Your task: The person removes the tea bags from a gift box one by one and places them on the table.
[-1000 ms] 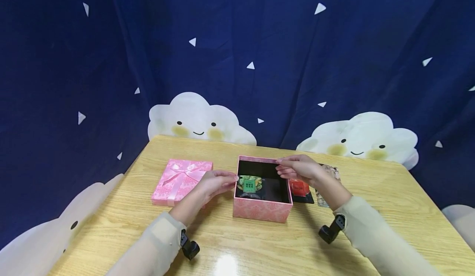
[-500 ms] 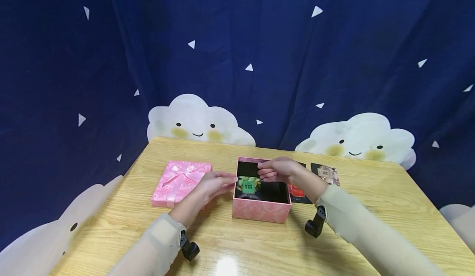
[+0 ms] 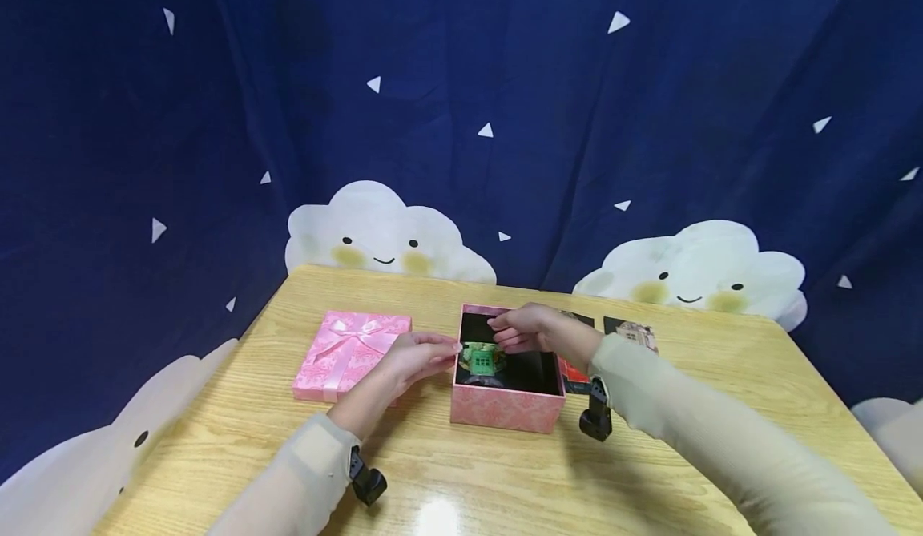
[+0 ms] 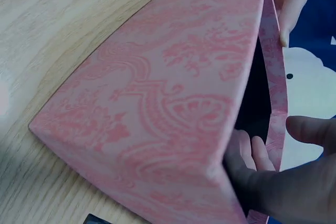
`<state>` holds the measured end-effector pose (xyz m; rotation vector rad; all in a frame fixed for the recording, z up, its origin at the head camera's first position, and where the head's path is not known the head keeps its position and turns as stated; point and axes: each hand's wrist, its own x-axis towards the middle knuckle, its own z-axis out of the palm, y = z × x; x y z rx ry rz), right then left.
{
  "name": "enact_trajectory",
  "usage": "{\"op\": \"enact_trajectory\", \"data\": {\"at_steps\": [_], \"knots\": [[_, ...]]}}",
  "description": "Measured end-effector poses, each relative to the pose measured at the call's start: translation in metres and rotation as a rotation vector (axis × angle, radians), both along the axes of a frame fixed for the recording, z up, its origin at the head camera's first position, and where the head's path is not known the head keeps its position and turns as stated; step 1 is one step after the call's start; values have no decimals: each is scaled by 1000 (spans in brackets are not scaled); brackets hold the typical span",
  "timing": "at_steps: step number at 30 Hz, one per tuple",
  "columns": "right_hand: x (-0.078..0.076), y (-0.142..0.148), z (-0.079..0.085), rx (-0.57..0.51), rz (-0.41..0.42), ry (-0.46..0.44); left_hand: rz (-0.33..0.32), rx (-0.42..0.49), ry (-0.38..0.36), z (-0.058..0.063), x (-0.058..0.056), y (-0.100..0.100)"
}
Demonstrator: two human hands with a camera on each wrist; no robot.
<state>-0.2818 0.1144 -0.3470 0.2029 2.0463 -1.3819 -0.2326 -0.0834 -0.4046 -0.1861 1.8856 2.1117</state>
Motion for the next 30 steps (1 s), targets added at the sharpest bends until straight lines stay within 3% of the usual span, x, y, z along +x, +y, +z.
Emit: {"op": "enact_trajectory", "data": {"at_steps": [10,23,30], "knots": [[-6,0,-13,87,-54,-113,-12,-1,-13,0,1,2],[-6,-8,-19,131,-43,-132,-3,-5,-5,1,-1,1],[-5,-10,-17,102,-123,-124,-8,-3,-9,2,0,-1]]}}
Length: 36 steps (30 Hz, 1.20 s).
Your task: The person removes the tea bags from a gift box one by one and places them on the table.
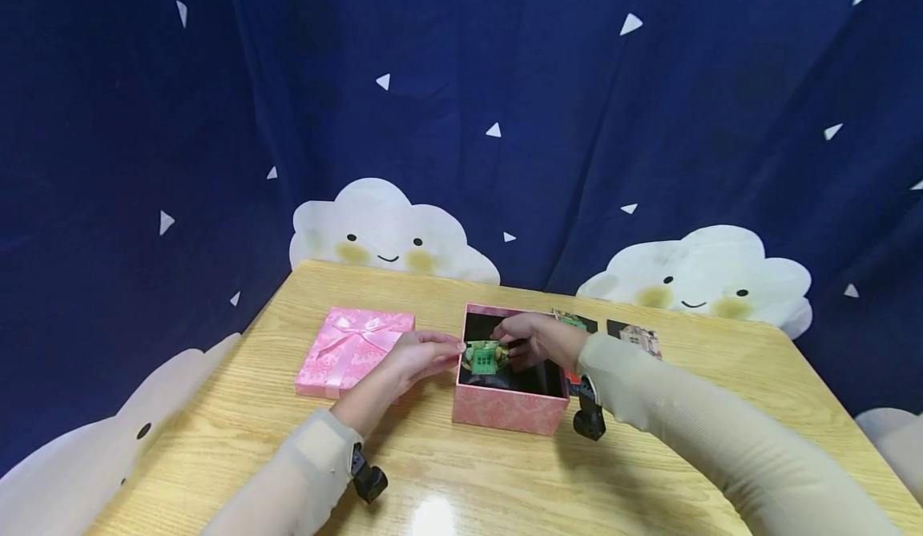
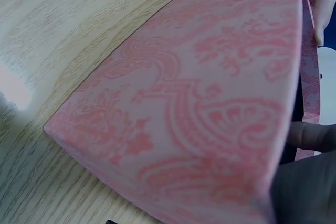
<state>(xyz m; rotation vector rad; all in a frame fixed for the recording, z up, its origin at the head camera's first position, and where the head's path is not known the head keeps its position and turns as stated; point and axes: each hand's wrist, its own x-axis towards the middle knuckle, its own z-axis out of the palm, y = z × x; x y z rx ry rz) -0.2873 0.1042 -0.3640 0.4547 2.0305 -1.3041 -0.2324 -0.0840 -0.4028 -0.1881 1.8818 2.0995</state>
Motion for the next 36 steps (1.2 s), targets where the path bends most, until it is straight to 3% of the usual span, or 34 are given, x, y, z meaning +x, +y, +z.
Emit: {"op": "enact_trajectory", "data": {"at_steps": [9,18,29,36], "knots": [[1,-8,0,-74,-65,-11,3,-2,-4,0,-1,0],[6,-14,-4,-41,44,38,-5,-17,0,-2,0,0],[15,-10,1,66,82,252,-3,-28,-6,0,1,0],[21,-4,9,74,22,344,4,-24,3,-1,1,0]]}}
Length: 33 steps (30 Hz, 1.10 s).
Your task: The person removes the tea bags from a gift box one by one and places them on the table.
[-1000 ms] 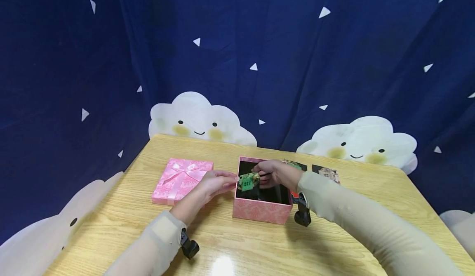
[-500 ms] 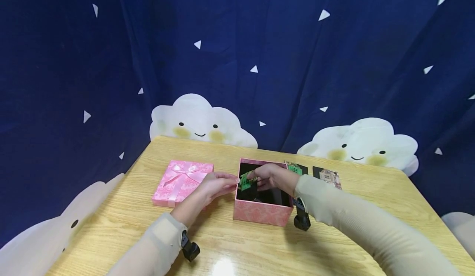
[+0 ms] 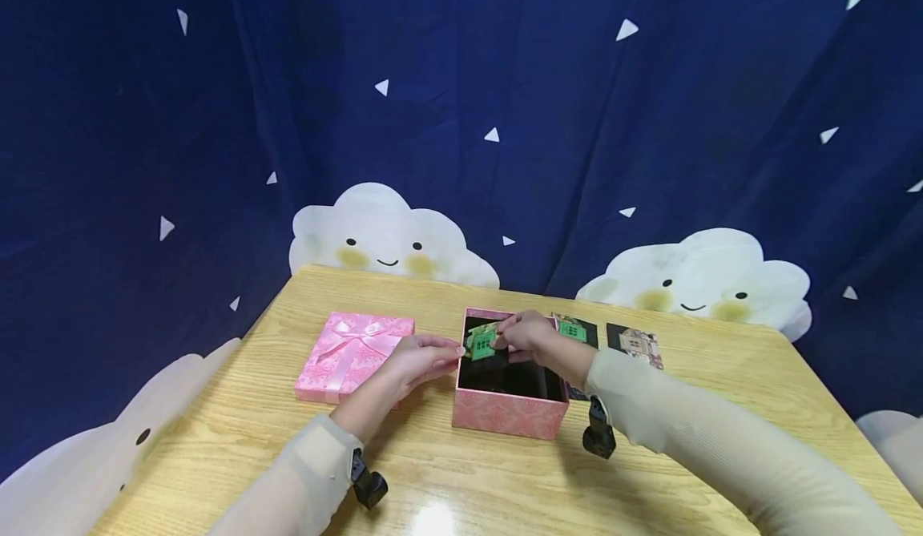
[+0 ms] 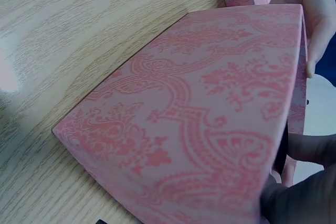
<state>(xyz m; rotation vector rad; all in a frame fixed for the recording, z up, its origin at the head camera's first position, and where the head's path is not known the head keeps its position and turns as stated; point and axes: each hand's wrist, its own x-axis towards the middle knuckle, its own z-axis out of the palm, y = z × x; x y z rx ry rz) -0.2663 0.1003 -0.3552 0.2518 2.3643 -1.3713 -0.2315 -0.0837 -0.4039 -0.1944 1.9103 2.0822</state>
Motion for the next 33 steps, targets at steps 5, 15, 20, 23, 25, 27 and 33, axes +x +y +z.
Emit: {"op": "enact_trajectory", "data": {"at_steps": [5,15,20,23,25,27,33], "knots": [[2,5,4,-16,-46,20,2,8,-1,-1,0,0],[3,12,9,-88,-75,-12,6,1,1,0,0,0],[4,16,13,-128,-80,-30,4,11,9,0,0,1],[5,19,15,-137,-79,-37,8,11,10,1,0,1],[6,21,16,-137,-79,-42,12,5,5,1,0,1],[7,24,17,-136,-79,-47,15,-2,-1,2,0,2],[9,30,20,-176,-66,-72,19,-12,-8,2,1,2]]}}
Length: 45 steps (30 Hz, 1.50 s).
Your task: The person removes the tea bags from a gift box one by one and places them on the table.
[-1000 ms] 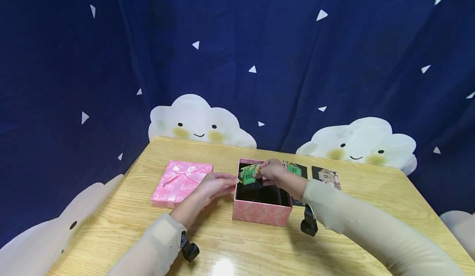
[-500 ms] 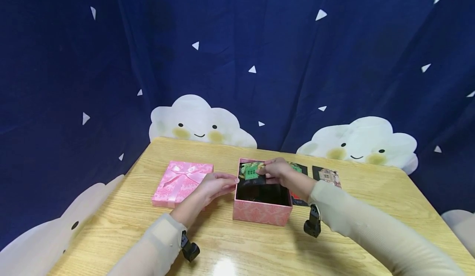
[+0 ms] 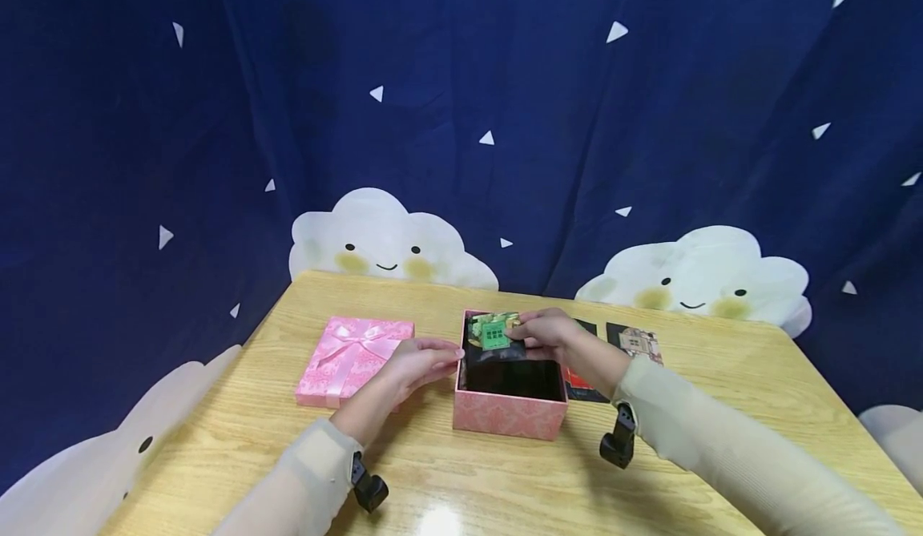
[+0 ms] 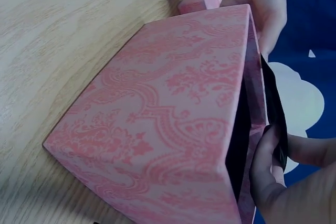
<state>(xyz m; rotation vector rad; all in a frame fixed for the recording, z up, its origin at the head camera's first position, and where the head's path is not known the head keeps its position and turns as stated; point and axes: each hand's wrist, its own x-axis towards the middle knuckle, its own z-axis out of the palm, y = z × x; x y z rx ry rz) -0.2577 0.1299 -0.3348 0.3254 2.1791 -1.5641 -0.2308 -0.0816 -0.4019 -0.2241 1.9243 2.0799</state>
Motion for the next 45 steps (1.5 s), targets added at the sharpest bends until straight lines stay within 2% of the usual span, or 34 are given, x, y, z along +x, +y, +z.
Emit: {"op": "enact_trajectory", "data": {"at_steps": [13,24,37,45], "knots": [[3,20,5,-173,18,-19,-15,40,28,-2,4,-1],[5,46,10,-223,69,-29,-11,58,27,-2,2,-3],[16,72,6,-340,-20,-53,-19,54,38,-2,2,-2],[24,90,6,-434,-33,-63,-20,51,28,-4,0,-1]]}}
